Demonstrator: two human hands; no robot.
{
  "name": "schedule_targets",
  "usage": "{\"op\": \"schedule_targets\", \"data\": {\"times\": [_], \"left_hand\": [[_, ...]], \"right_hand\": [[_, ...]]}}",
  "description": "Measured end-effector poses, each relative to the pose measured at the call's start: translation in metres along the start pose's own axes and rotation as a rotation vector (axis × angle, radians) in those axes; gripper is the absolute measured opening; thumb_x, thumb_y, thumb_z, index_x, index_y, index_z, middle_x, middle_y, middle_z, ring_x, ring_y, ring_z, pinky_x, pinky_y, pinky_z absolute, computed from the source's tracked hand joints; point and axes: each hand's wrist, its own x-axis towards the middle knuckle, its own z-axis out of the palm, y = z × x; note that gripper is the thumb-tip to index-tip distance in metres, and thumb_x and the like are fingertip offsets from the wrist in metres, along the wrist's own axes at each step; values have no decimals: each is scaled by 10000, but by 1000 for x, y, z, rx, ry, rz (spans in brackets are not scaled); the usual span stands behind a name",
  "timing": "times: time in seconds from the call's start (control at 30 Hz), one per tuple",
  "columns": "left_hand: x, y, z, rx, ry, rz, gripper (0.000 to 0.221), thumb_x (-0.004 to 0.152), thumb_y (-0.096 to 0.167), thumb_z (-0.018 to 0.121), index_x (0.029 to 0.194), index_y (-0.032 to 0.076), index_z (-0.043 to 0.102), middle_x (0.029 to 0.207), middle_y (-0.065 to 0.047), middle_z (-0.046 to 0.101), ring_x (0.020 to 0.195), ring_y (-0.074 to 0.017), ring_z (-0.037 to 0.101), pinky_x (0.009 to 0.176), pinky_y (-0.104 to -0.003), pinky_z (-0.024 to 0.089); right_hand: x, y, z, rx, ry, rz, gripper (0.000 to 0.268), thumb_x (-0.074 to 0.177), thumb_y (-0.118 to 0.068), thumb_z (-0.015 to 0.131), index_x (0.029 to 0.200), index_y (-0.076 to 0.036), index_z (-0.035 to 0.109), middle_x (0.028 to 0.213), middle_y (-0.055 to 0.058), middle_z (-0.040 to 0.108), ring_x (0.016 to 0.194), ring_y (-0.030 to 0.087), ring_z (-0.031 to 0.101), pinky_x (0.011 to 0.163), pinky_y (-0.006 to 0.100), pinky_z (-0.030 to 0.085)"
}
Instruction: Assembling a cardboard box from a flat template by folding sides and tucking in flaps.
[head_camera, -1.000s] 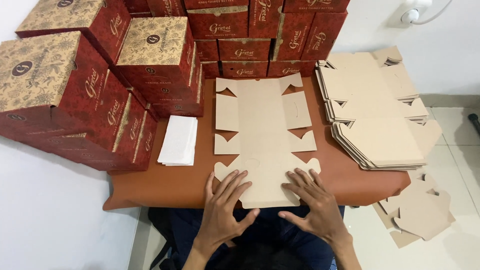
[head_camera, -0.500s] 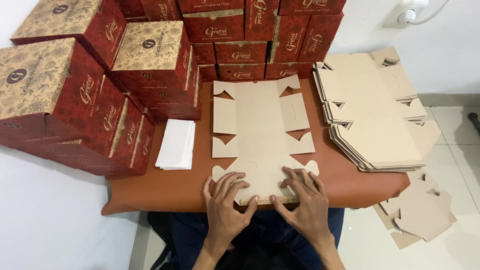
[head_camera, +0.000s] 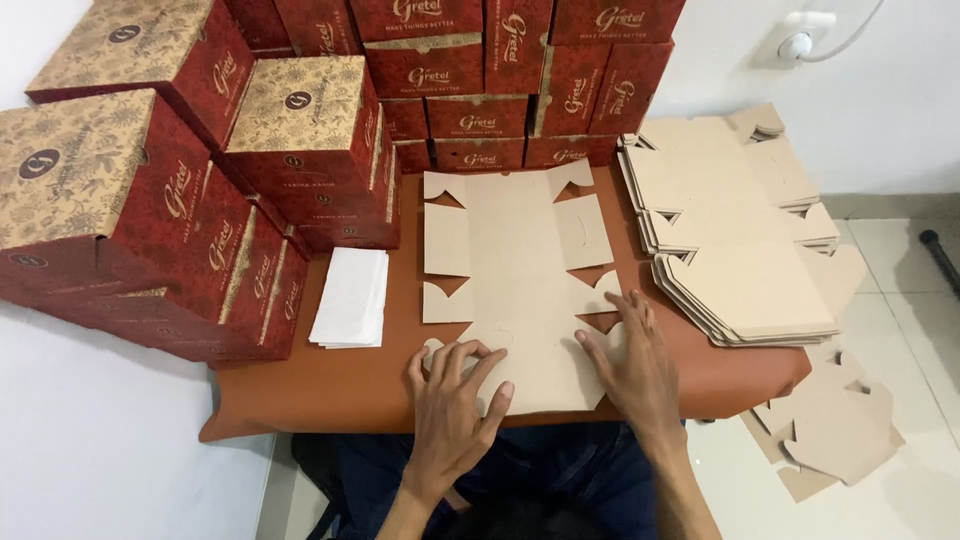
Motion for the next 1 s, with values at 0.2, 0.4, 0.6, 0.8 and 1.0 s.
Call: {"op": "schedule_targets", "data": {"times": [0.2,0.4,0.6,0.8,1.0], "left_hand": [[-3,-4,3,-33,30,-5,541,1080,478,369,1282,165,760,1229,-8,663,1227,-224,584,1185,-605,238],[-5,-7,2,-19,27,23,476,1066,462,430,1289,175,738,1242,-28,650,1227,-238,570,1198,-618,230],[-5,-9,1,-28,1,12,494,1063,451,426,1328,172,735,1271,-27,659,1271,-241,563,1201,-605,221],[-4,-6,1,-25,6,-2,467,1075,429,445,1324,164,739,1257,-13,655,1249,-228,571,1211,-606,235],[0,-13,8,83,200,-213,429,1030,445,550,1350,206,707,1331,-74,667,1163,-306,608,925,-513,444]], "right_hand": [[18,-3,10,-215,243,-71,559,966,-601,714,1418,-278,651,799,-9,737,933,230,734,594,466,560],[21,-23,17,61,63,-438,696,960,-333,763,1574,-165,481,1475,-52,694,1209,151,745,783,412,686],[27,-6,38,-89,-151,-490,698,1043,-422,587,1644,-120,398,1705,83,425,1598,263,347,1138,483,490],[29,-2,46,-208,-110,-648,659,1122,-415,437,1664,-54,334,1697,168,394,1593,276,334,1314,428,244],[30,3,50,-204,-122,-651,625,1136,-419,395,1648,-61,367,1687,145,412,1595,255,325,1328,427,201]]}}
